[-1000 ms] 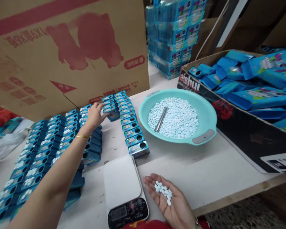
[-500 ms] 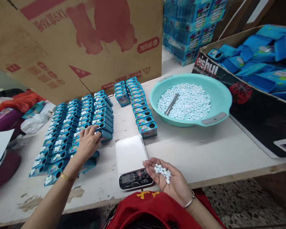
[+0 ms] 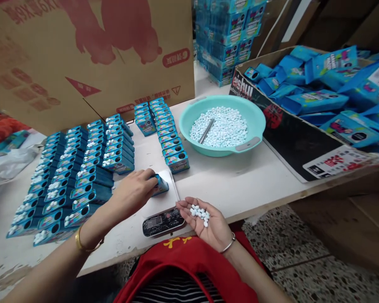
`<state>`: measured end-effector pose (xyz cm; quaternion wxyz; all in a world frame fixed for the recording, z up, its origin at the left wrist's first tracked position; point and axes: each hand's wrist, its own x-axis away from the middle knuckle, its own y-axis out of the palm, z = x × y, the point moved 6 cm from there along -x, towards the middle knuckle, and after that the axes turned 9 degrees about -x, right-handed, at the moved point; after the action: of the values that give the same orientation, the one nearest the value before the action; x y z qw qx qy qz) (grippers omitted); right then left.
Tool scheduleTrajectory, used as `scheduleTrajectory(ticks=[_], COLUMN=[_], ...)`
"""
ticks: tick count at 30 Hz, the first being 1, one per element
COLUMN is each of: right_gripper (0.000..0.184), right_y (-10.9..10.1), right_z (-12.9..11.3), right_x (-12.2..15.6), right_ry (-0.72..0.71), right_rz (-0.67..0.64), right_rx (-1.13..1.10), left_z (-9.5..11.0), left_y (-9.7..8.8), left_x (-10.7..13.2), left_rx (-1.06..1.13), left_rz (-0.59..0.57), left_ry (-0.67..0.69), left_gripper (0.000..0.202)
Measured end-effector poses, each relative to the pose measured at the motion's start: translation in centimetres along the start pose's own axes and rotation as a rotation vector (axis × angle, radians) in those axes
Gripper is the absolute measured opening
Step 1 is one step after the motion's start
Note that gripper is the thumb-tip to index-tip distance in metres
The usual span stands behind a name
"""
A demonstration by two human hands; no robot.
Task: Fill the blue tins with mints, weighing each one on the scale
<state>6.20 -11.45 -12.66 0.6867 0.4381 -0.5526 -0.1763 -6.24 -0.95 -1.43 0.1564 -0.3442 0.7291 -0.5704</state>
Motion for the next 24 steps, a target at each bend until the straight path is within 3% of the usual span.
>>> scheduleTrajectory(ticks=[4, 9, 12, 15, 19, 24], right_gripper=[0.031, 0.030, 0.029, 0.029, 0.029, 0.028], right_y=[-0.3, -0.9, -1.2, -1.2, -1.1, -0.9], right_z=[-0.5, -1.4, -1.6, -1.5, -1.3, -1.2], right_x=[0.0, -0.1, -0.3, -0.6, -0.8, -0.9], right_ry=[-0.008, -0.031, -0.032, -0.017, -0.002, -0.008], right_rz=[-0.003, 0.009, 0.025, 0.028, 0.051, 0.045], right_rx=[-0.002, -0.002, -0.007, 0.006, 0.028, 0.042], left_z=[-1.7, -6.8, -8.6, -9.1, -8.6, -7.1], left_y=[-1.8, -4.3, -3.4, -1.4, 0.7, 0.9], left_x=[0.9, 4.9, 7.3, 8.7, 9.0, 8.3], left_rx=[0.146, 0.356, 0.405, 0.436, 0.487, 0.483], left_rz=[0.106, 0.348, 0.376, 0.331, 0.302, 0.369], left_ry=[-0.022, -0.338, -0.501, -0.577, -0.555, -0.426], left_gripper=[0.026, 0.023, 0.020, 0.022, 0.024, 0.017])
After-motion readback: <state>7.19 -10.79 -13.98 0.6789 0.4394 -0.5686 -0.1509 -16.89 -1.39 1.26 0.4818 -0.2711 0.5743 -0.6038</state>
